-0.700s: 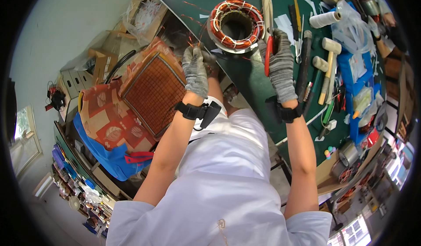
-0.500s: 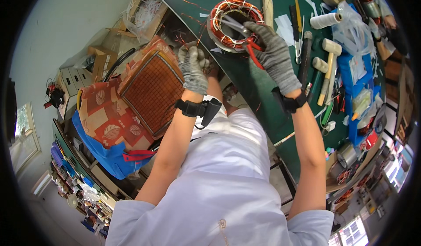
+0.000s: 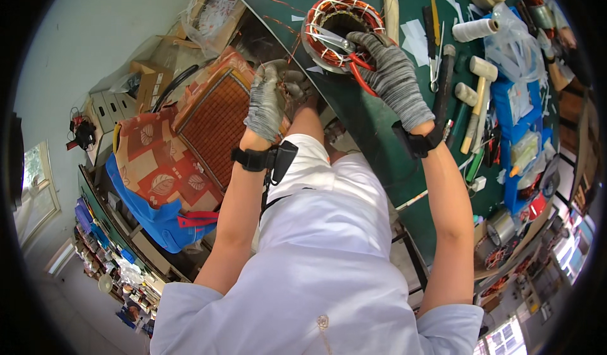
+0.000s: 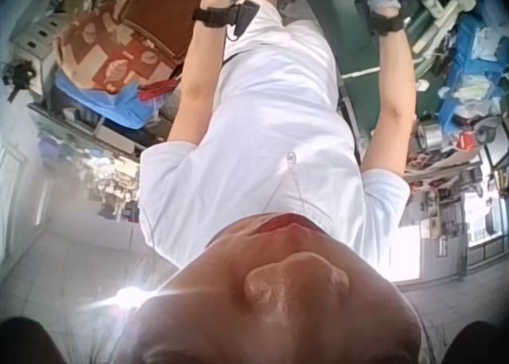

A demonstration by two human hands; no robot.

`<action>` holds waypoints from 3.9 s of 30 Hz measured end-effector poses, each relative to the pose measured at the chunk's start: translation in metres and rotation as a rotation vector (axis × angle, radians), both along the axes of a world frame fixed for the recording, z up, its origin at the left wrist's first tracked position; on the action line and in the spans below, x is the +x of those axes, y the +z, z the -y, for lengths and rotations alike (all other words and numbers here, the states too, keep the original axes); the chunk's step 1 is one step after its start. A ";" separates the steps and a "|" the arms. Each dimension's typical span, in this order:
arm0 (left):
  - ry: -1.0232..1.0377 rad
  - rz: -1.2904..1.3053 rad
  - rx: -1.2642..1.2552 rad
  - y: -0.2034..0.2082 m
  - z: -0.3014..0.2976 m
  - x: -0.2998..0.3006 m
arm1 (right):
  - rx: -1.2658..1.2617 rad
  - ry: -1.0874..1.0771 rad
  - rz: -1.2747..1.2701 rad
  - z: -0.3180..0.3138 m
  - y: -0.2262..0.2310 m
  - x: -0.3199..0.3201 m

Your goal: Manually winding and inserting copper coils into an electric motor stator.

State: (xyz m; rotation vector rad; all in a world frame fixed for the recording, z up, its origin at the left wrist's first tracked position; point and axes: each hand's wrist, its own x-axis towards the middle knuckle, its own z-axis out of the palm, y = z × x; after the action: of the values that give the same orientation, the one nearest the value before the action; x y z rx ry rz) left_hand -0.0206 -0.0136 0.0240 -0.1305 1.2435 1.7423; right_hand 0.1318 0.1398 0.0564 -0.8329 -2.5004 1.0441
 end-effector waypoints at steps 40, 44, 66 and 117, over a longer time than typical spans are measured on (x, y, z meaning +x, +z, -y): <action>-1.485 -1.831 -0.164 0.048 -0.148 -0.164 | 0.066 -0.033 -0.031 0.007 -0.006 0.000; -1.269 -1.402 -0.251 0.055 -0.071 -0.145 | 0.164 -0.025 -0.043 0.004 -0.007 0.002; -0.039 -0.096 -0.101 -0.016 -0.024 0.094 | 0.096 0.004 -0.019 0.001 -0.005 -0.001; 0.036 -0.135 -0.187 -0.021 -0.020 0.113 | 0.331 0.874 0.835 -0.022 0.072 -0.038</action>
State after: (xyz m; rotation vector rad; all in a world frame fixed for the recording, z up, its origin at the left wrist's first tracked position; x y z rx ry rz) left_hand 0.0926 0.0061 0.0032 -0.1471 1.5106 1.6862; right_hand 0.0939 0.1616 0.1288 0.0105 -3.7695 0.4366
